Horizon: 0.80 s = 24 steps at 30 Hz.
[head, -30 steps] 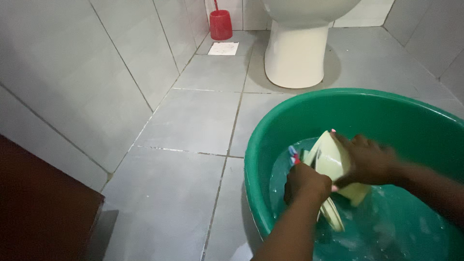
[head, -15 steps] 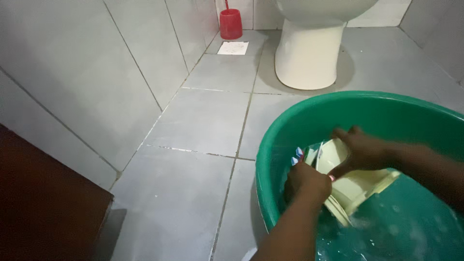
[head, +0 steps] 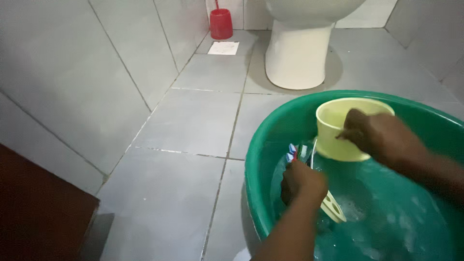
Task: The person washes a yellow toothbrush holder, multiple toothbrushes, and a tube of toothpaste in a green basin of soapy water before placing the items back into the holder and setting it on the toilet tank.
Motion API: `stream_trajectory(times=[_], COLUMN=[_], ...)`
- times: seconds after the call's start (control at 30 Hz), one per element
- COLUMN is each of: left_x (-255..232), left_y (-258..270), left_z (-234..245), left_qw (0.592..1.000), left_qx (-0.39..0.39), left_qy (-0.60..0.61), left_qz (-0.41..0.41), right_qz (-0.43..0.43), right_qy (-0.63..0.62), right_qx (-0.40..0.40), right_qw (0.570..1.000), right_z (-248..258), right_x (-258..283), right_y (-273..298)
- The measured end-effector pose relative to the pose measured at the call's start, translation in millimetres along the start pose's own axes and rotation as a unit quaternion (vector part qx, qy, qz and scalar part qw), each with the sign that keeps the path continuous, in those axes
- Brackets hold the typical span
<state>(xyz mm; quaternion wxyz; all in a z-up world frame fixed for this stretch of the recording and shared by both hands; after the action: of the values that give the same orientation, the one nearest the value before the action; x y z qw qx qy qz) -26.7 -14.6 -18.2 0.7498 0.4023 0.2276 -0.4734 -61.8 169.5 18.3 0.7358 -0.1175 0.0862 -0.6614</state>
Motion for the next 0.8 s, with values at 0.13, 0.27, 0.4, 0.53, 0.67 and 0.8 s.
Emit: stream_trajectory(times=[0.13, 0.27, 0.4, 0.53, 0.67, 0.8], left_x=[0.5, 2.6, 2.8, 0.5, 4.0, 9.0], left_y=[4.2, 6.0, 10.6, 6.8, 6.2, 9.4], left_z=[-5.7, -3.0, -3.0, -7.4, -10.3, -16.4], left_qw=[1.000, 0.999, 0.999, 1.000, 0.999, 0.999], left_qx=[0.007, 0.034, 0.040, 0.024, 0.025, 0.037], left_qy=[-0.003, 0.025, 0.010, -0.012, -0.021, -0.020], left_qz=[0.009, 0.007, 0.000, 0.009, 0.007, 0.013], right_qz=[-0.078, -0.119, -0.103, -0.103, -0.112, -0.126], right_qy=[0.017, 0.015, -0.048, -0.063, -0.080, -0.095], right_qx=[0.089, 0.242, 0.139, 0.116, 0.096, 0.086], right_qw=[0.993, 0.963, 0.984, 0.986, 0.986, 0.984], right_z=[-24.1, -44.3, -63.3, -75.3, -83.9, -89.1], right_x=[13.2, 18.9, 23.4, 21.3, 21.2, 23.9], right_y=[59.9, 92.8, 114.8, 132.7, 139.8, 147.9])
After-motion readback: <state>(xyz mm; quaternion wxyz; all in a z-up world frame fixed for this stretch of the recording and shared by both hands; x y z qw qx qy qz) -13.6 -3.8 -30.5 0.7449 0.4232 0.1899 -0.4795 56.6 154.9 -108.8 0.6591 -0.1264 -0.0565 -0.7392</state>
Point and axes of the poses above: each hand's wrist, its own y-axis away from the middle knuckle, its own z-axis out of the back of the hand, x = y × z, the point moved 1 cm from there along -y, towards the middle knuckle, and after that the axes turned 10 degrees about -x, right-handed, at the moved point
